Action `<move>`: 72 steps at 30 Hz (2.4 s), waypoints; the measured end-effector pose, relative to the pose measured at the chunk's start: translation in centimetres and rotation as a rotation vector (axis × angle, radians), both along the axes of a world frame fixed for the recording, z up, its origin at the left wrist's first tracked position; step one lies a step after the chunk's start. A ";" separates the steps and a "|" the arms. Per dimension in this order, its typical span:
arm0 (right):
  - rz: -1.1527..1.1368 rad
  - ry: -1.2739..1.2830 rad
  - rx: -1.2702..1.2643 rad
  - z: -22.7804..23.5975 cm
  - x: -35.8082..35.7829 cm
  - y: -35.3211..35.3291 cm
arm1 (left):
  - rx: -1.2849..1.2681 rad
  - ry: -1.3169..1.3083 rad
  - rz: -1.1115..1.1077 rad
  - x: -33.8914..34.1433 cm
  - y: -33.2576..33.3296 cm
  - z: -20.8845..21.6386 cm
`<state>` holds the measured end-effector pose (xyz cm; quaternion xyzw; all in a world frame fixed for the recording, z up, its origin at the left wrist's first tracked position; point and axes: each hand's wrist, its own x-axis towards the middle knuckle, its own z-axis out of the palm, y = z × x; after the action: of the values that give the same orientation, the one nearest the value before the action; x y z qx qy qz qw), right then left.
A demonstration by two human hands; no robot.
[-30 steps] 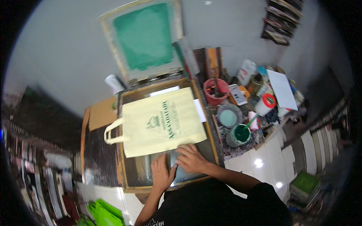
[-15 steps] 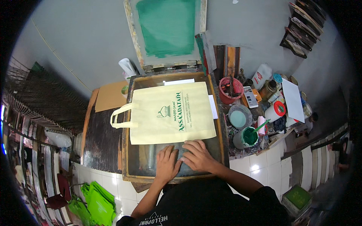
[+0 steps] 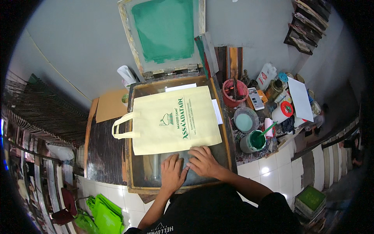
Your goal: The person performs screen printing on a tote bag by aligning the bag on a screen printing board, pressing it flat by hand, and then lifting the screen to show the printed logo before picking the bag up for inspection.
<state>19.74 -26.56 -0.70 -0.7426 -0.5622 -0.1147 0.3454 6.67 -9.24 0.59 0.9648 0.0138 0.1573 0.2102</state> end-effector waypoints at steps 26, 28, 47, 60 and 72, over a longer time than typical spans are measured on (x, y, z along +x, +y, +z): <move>-0.024 0.047 0.020 -0.2 -0.8 -1.0 | -0.100 0.006 0.076 0.0 -0.5 0.4; -0.031 0.058 0.037 0.4 -0.8 -1.0 | -0.080 0.002 0.056 0.0 -0.4 0.3; 0.039 0.025 0.073 1.7 -0.7 -0.2 | -0.034 0.033 0.017 -0.2 0.0 0.1; 0.026 0.043 0.031 0.1 -0.6 -0.2 | -0.037 0.000 0.034 -0.1 -0.1 -0.3; 0.052 0.014 0.048 3.0 -0.6 -0.1 | -0.022 0.053 0.029 -0.3 0.0 0.0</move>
<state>19.12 -26.67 2.34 -0.7202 -0.5758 -0.1138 0.3700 6.33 -9.29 0.59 0.9660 0.0349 0.1344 0.2180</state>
